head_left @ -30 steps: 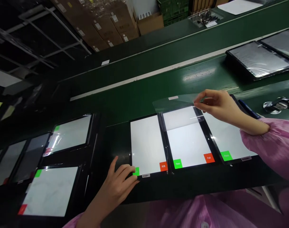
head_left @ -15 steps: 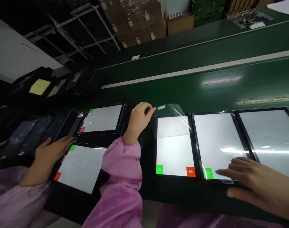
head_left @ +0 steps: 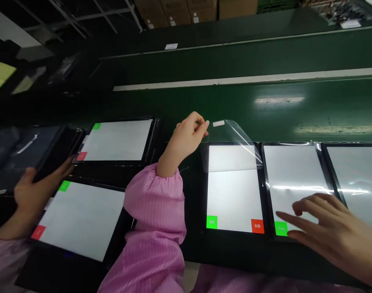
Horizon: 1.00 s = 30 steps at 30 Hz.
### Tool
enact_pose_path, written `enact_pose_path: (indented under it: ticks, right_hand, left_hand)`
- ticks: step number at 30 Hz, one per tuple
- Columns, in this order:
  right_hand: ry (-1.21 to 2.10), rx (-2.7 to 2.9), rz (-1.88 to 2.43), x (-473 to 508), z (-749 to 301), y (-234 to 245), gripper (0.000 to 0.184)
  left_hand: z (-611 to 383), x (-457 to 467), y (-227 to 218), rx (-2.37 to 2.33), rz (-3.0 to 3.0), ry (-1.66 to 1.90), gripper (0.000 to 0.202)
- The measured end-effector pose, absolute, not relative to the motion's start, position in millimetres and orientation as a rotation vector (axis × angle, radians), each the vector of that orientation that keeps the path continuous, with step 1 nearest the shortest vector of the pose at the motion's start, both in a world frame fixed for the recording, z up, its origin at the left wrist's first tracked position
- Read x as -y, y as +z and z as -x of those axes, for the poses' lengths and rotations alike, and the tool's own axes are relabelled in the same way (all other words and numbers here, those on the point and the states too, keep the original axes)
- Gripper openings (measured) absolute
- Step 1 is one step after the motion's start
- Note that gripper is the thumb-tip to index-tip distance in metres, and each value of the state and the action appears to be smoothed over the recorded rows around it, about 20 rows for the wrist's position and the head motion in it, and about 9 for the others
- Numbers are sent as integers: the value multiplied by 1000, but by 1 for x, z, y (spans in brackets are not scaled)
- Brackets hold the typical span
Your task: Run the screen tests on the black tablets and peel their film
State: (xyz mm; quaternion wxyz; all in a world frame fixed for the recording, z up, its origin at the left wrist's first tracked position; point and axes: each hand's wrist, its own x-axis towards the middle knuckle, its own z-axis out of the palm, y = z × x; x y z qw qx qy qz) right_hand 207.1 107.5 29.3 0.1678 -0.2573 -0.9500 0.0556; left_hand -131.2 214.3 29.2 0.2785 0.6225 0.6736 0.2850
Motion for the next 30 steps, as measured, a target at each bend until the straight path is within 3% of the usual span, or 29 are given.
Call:
enact_pose_path:
  ticks: [3, 7, 13, 17, 19, 22, 26, 28, 30]
  right_hand:
    - [340, 2563, 857, -129, -213, 31, 29]
    - [861, 2292, 1198, -161, -209, 32, 24]
    - [1543, 1915, 1307, -199, -176, 25, 84]
    - [1823, 1778, 1340, -212, -156, 19, 73]
    - [1865, 1779, 1327, -216, -151, 20, 69]
    - [1868, 1811, 1272, -219, -151, 23, 78]
    - [1839, 1921, 1248, -226, -154, 18, 83]
    - [1707, 2107, 1219, -227, -148, 12, 78]
    - [1371, 2377, 1129, -218, -134, 5, 70]
  left_hand:
    - [137, -209, 41, -1788, -1672, 1025, 18]
    - [139, -194, 59, -1699, -1658, 1221, 18]
    - [127, -166, 77, -1558, -1726, 1425, 24]
    - [128, -150, 82, -1572, -1778, 1393, 20]
    - [132, -142, 85, -1563, -1813, 1336, 15]
    - [142, -124, 91, -1541, -1898, 1185, 12]
    - [143, -78, 89, -1493, -2054, 795, 17]
    - [132, -53, 72, -1416, -2095, 580, 22]
    - [118, -34, 44, -1467, -2132, 523, 26]
